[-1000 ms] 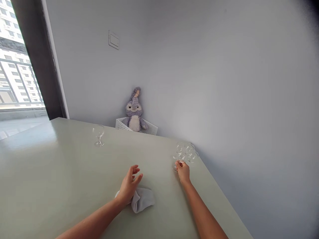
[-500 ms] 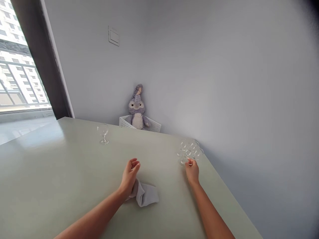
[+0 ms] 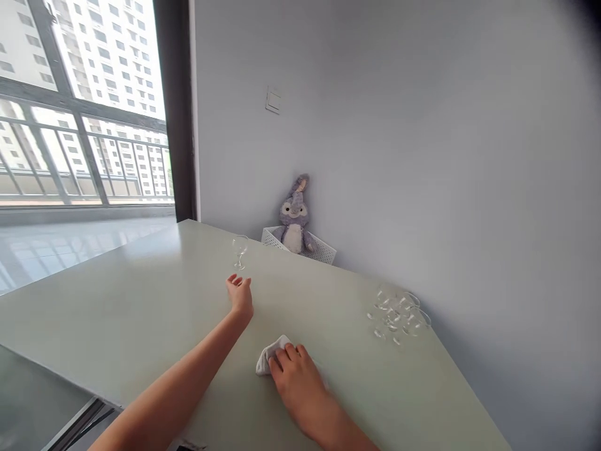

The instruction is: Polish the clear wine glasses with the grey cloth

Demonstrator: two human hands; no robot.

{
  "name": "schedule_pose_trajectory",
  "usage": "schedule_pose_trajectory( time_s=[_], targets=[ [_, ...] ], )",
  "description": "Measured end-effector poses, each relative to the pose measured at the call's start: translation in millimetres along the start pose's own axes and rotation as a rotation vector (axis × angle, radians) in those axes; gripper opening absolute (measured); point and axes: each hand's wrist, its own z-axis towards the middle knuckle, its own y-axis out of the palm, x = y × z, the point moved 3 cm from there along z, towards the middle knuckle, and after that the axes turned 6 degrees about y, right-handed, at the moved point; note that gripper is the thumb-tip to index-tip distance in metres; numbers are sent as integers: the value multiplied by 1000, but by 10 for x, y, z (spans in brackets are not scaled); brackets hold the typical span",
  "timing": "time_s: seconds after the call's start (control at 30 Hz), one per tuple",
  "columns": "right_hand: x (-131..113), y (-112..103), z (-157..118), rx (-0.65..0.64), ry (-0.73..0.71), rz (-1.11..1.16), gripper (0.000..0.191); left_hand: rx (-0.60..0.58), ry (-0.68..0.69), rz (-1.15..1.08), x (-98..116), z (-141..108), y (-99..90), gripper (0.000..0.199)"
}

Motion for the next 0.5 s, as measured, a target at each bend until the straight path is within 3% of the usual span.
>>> schedule_pose_trajectory(
  time_s=[0.13,0.27,0.4,0.5],
  targets=[
    [82,226,117,12,161,-71,23,-1,40,67,129,476,14,60],
    [212,151,85,98,258,265,13,-75,66,123,206,870,79,78],
    [407,46,12,196,394,632,16,-137,85,148,226,1056,140,90],
    [510,54,-21,202,454,624,32,-185,102,143,220,1092,179,88]
  ],
)
